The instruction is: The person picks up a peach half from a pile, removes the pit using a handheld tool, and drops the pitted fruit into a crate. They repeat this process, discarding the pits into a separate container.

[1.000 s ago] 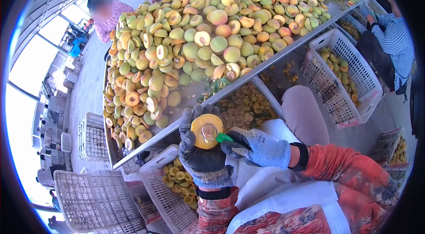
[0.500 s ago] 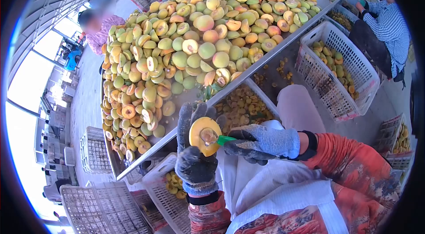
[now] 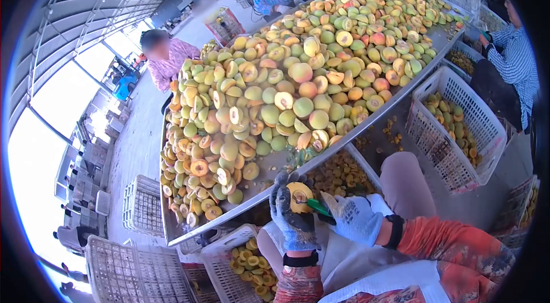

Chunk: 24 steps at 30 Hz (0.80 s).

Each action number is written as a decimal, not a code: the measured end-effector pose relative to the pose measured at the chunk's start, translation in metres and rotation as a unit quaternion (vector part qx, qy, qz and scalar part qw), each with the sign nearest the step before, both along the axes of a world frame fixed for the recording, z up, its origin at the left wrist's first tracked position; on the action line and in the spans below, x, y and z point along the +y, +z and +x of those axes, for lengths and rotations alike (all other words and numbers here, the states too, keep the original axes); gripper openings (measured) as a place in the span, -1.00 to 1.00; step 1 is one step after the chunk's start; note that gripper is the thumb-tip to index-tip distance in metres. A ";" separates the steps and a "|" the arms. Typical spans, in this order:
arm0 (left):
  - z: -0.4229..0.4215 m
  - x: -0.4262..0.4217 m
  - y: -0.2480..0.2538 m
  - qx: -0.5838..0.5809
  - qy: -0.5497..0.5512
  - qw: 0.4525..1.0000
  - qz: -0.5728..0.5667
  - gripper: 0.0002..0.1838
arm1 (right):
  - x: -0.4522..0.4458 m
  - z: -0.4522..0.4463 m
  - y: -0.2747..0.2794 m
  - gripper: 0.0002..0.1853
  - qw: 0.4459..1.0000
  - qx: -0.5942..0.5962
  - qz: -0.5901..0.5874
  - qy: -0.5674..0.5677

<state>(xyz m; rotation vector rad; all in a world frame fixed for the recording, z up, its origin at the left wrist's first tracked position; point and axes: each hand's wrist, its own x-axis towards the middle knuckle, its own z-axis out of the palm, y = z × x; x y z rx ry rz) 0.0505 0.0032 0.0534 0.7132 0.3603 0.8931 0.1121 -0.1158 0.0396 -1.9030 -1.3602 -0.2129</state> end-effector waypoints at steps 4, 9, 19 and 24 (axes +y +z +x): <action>0.011 -0.012 -0.013 0.149 0.162 0.935 0.278 -0.69 | 0.000 0.001 0.010 -0.62 0.945 0.287 -0.042 0.150; -0.002 -0.014 0.008 0.181 0.111 0.924 0.319 -0.65 | -0.007 0.012 0.038 -0.61 0.674 0.694 -0.138 0.214; -0.024 0.006 0.012 0.188 -0.133 0.958 0.170 -0.70 | -0.010 0.028 0.040 -0.55 0.705 0.595 -0.286 0.258; -0.020 0.013 0.015 0.214 -0.077 0.900 0.371 -0.70 | -0.010 0.019 0.004 -0.58 0.506 0.802 -0.148 0.279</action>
